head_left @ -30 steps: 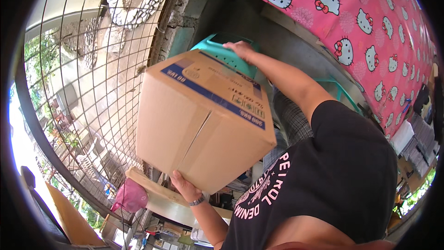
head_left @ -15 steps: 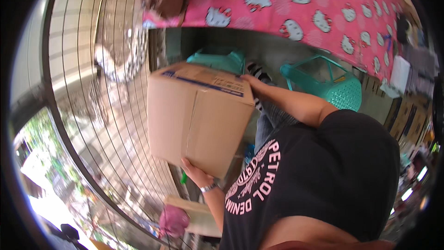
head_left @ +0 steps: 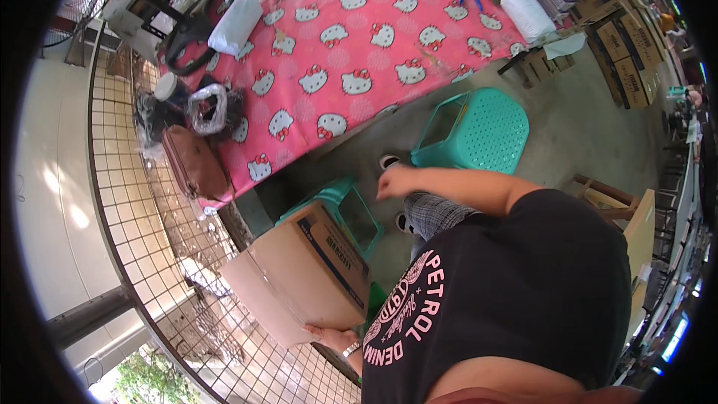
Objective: The person opens a cardboard box using a small blue tool and removes colorful spiral notebooks. They then use blue pliers to crimp the wire ends of the notebook spirals while using a stone weight to hold the notebooks in place on a table.
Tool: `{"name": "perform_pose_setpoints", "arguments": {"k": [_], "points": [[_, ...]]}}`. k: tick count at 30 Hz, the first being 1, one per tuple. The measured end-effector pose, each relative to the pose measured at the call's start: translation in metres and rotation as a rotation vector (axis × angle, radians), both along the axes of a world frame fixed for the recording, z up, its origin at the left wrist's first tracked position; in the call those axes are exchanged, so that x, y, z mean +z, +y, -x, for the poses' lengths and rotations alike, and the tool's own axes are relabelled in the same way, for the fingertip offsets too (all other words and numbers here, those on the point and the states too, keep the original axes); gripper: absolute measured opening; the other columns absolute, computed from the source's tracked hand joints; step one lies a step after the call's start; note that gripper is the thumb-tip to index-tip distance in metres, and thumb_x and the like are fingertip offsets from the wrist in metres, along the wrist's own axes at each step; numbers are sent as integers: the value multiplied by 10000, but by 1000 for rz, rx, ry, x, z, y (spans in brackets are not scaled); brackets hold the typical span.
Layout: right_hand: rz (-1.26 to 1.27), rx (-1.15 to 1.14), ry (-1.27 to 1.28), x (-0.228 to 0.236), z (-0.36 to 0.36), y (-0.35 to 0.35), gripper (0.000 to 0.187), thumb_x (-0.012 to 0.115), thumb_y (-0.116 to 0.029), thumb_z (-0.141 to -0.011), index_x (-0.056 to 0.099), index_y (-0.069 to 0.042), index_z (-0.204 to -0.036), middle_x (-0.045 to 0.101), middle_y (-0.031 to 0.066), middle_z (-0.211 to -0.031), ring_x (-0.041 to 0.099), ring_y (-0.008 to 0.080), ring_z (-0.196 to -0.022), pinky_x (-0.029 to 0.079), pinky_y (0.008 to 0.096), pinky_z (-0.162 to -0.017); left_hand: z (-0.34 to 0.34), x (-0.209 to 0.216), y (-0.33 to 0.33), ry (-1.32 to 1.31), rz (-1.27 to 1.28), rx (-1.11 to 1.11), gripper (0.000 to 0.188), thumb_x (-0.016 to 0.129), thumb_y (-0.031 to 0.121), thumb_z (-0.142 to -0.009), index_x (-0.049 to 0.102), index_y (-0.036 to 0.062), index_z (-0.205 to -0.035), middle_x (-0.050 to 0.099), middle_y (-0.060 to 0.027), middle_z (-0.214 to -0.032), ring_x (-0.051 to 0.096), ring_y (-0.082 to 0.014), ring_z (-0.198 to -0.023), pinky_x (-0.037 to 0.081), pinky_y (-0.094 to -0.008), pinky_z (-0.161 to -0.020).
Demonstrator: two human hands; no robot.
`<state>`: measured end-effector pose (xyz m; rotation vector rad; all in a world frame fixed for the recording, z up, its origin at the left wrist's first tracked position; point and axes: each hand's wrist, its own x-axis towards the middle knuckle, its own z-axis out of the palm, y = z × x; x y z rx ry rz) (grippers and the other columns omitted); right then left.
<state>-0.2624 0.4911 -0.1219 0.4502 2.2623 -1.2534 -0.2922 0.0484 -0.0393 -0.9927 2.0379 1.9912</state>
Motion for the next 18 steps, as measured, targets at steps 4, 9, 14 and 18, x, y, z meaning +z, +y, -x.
{"name": "perform_pose_setpoints", "arguments": {"k": [4, 9, 14, 18], "points": [[-405, -680, 362, -3, -33, 210, 214, 600, -255, -844, 700, -67, -859, 690, 138, -814, 658, 265, -770, 507, 397, -753, 0, 1, 12, -46, 233, 39, 774, 482, 539, -960, 323, -63, -1421, 427, -214, -1414, 527, -331, -1156, 464, -475, -977], [-570, -1119, 328, -21, -75, 455, 356, 591, -364, -871, 697, -41, -978, 693, 178, -925, 651, 294, -859, 491, 409, -778, 13, 49, 54, -152, 357, 113, 582, 558, 489, -935, 580, -38, -1180, 635, -146, -1102, 624, -269, -962, 542, -429, -813], [-806, -1243, -54, -57, -91, 644, 762, 651, -582, -764, 646, 109, -1084, 659, 269, -1102, 622, 374, -1077, 465, 430, -930, 13, 23, -13, -258, -60, 432, 333, 554, 198, -926, 547, 22, -1208, 600, -129, -1175, 618, -267, -1024, 532, -422, -864], [-639, -1282, -87, -94, -61, 625, 804, 588, -650, -817, 627, 93, -1122, 668, 223, -1110, 642, 348, -1021, 493, 447, -869, 14, 54, 3, -284, 138, 474, 419, 574, 200, -914, 503, 16, -1284, 590, -121, -1208, 603, -283, -1072, 520, -431, -896]]}}
